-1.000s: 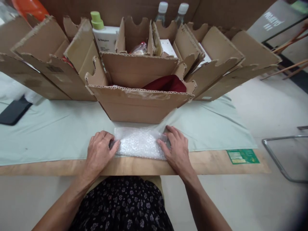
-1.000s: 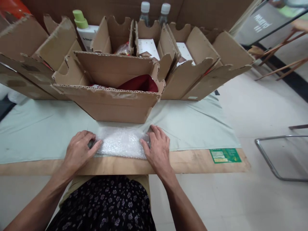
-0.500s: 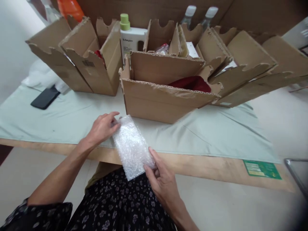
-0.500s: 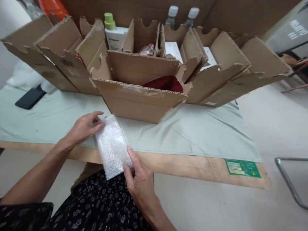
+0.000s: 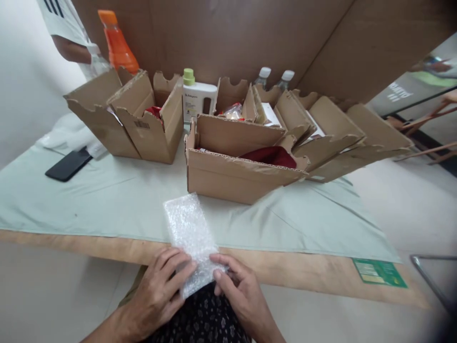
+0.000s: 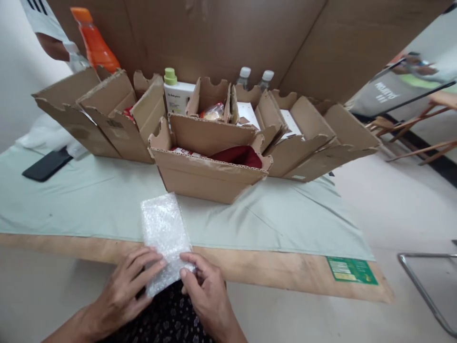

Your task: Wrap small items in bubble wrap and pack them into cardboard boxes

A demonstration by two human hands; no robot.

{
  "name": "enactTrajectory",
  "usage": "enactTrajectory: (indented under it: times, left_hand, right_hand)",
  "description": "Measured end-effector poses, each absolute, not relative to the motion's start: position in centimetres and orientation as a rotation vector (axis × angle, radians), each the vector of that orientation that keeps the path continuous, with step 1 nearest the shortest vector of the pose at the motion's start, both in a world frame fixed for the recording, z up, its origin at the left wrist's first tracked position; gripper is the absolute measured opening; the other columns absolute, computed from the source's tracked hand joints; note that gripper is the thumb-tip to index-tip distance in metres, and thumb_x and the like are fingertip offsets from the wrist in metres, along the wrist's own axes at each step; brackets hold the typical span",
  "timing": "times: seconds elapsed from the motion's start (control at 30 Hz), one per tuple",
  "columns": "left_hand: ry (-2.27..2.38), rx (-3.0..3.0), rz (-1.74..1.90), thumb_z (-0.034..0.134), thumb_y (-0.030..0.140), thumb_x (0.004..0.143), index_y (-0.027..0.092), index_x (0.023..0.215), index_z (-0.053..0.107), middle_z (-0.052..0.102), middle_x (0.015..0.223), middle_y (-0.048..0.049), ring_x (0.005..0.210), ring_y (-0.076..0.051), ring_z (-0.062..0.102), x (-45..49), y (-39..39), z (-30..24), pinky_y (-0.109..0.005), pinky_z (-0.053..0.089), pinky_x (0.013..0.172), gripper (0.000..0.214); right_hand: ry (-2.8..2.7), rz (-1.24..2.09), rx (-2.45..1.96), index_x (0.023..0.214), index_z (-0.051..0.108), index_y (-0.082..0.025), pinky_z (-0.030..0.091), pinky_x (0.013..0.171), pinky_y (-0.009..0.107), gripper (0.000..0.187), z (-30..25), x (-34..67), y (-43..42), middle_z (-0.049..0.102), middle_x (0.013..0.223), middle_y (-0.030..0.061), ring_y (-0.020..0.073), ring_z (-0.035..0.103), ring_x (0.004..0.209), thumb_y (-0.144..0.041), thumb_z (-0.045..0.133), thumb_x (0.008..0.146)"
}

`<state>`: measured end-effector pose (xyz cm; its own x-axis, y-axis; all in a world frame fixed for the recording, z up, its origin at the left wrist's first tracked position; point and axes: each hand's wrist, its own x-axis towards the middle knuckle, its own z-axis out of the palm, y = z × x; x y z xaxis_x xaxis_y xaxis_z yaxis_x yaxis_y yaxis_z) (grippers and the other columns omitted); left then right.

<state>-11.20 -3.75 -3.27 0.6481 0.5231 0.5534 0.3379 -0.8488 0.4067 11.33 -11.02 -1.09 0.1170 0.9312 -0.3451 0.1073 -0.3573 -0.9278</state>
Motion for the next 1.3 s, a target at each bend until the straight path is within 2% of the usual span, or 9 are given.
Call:
enactTrajectory:
  times: [0.13,0.3,0.43,0.53,0.63,0.8,0.97,1.13,1.3]
  left_hand:
    - [0.936,2.194,1.065,0.058,0.010,0.097,0.021,0.126,0.065,0.078,0.105,-0.0066,0.099,-0.020,0.075,-10.2,-2.9,-3.6,-0.034,0.064,0.090,0.032]
    - [1.196,1.758,0.889,0.061,0.028,0.101,0.019,0.142,0.055,0.079,0.111,-0.0080,0.098,-0.021,0.079,-10.2,-3.2,-2.4,-0.031,0.067,0.084,0.043]
    - [1.246,1.880,0.922,0.063,0.025,0.100,0.021,0.142,0.055,0.078,0.101,-0.0043,0.087,-0.018,0.077,-9.8,-2.9,-2.2,-0.031,0.066,0.081,0.043]
    - [1.285,2.188,1.092,0.066,0.018,0.097,0.023,0.141,0.056,0.073,0.108,-0.0064,0.097,-0.020,0.072,-9.7,-2.4,-2.5,-0.037,0.062,0.090,0.045]
    - [1.273,2.362,1.094,0.066,0.013,0.097,0.021,0.135,0.059,0.066,0.116,-0.0100,0.108,-0.023,0.067,-9.8,-1.8,-2.7,-0.041,0.059,0.094,0.040]
    - [1.215,2.437,0.900,0.064,0.014,0.097,0.018,0.119,0.070,0.065,0.115,-0.0113,0.106,-0.027,0.062,-9.9,-0.7,-3.1,-0.046,0.056,0.091,0.023]
    - [1.197,2.446,0.913,0.062,0.016,0.098,0.017,0.116,0.073,0.065,0.112,-0.0117,0.101,-0.027,0.061,-10.3,-0.3,-2.9,-0.046,0.054,0.088,0.020]
    - [1.066,2.473,0.961,0.069,0.026,0.096,0.017,0.122,0.069,0.064,0.127,-0.0161,0.119,-0.033,0.058,-11.1,-1.4,-1.3,-0.053,0.049,0.102,0.028]
    - [1.011,2.348,0.974,0.064,0.013,0.098,0.020,0.123,0.066,0.075,0.098,-0.0041,0.095,-0.022,0.065,-10.5,-0.6,-1.1,-0.042,0.050,0.091,0.027]
  right_hand:
    - [-1.101,1.213,-1.538,0.143,0.061,-0.022,0.058,0.070,0.031,0.056,-0.7,12.5,-11.5,0.074,0.095,0.0059,0.0157,0.067,0.072,-0.044,0.068,0.092]
    - [-1.539,0.858,-1.591,0.154,0.049,-0.028,0.054,0.107,0.047,0.073,0.4,13.7,-8.8,0.066,0.141,0.0120,0.0275,0.064,0.125,-0.035,0.077,0.087]
    - [-1.594,0.884,-1.687,0.147,0.057,-0.024,0.060,0.085,0.037,0.052,-0.6,12.1,-5.5,0.077,0.103,0.0060,0.0214,0.072,0.090,-0.028,0.062,0.095]
    - [-1.669,0.804,-1.785,0.143,0.061,-0.022,0.056,0.072,0.033,0.048,-1.3,11.1,-4.3,0.075,0.083,0.0020,0.0190,0.067,0.072,-0.027,0.061,0.095]
    - [-1.757,0.687,-1.789,0.144,0.060,-0.022,0.055,0.071,0.034,0.047,-1.3,11.0,-4.5,0.078,0.092,0.0045,0.0197,0.069,0.073,-0.027,0.059,0.097]
    - [-1.904,0.099,-1.586,0.138,0.061,-0.021,0.054,0.090,0.043,0.040,-0.1,11.9,-6.7,0.074,0.123,0.0136,0.0281,0.070,0.109,-0.025,0.065,0.098]
    - [-2.310,0.171,-1.426,0.128,0.067,-0.022,0.046,0.107,0.052,0.031,0.2,12.6,-6.3,0.068,0.144,0.0129,0.0320,0.057,0.139,-0.016,0.059,0.100]
    - [-2.217,0.518,-1.354,0.124,0.071,-0.022,0.050,0.102,0.045,0.028,0.6,13.1,-4.7,0.081,0.114,0.0052,0.0211,0.073,0.106,-0.018,0.049,0.107]
    - [-2.033,0.623,-1.505,0.125,0.073,-0.024,0.055,0.091,0.041,0.030,1.0,13.3,-4.8,0.081,0.112,0.0047,0.0212,0.073,0.099,-0.030,0.049,0.108]
